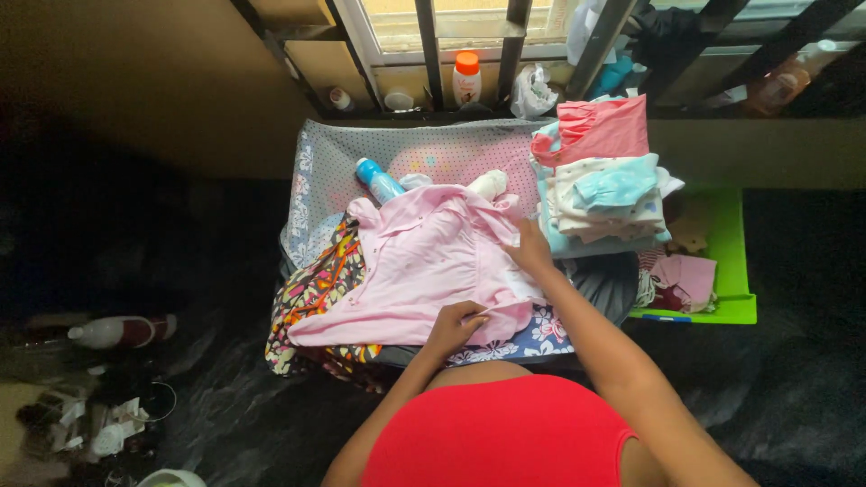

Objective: Sort and organize baby clothes into a storage bin.

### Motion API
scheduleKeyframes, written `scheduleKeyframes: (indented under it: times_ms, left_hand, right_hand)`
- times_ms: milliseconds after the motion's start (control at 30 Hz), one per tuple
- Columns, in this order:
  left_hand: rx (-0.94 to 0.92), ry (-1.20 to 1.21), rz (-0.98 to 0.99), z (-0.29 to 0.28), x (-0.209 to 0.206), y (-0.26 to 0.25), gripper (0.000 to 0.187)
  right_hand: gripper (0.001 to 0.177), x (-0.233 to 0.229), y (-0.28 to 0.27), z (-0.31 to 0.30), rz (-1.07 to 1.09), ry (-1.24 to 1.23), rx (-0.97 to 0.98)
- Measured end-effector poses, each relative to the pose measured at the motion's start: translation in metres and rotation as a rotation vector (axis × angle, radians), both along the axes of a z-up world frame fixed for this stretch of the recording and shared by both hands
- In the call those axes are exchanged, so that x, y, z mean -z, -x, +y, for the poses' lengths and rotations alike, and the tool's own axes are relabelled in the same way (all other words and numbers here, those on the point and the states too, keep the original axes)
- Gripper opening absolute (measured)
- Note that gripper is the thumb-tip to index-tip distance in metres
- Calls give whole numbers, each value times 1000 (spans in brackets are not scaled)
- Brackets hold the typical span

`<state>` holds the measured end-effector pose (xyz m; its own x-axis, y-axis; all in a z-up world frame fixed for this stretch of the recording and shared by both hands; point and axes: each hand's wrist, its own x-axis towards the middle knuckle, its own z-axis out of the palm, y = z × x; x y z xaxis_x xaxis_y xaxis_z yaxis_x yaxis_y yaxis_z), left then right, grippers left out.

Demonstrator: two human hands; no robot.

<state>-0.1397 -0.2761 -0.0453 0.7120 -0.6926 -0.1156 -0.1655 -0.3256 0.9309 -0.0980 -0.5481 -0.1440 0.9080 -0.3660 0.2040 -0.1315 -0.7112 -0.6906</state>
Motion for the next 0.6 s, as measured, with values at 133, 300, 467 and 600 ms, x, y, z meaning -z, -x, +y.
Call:
scheduleKeyframes:
  times_ms: [133,300,467,600]
  left_hand:
    - [25,41,17,-2,6,-1,20]
    - [5,88,94,-3,5,-1,21]
    - [-23,192,199,-3,12,-3,23]
    - [-14,198,184,-1,16,-1,23]
  right_hand:
    - [39,3,17,0,166,3,3]
    - [26,-52,41,15,-157,-130,-38]
    - [15,-120,68,30,-174,-117,-28]
    - [8,-103,86,16,-172,-50,-67]
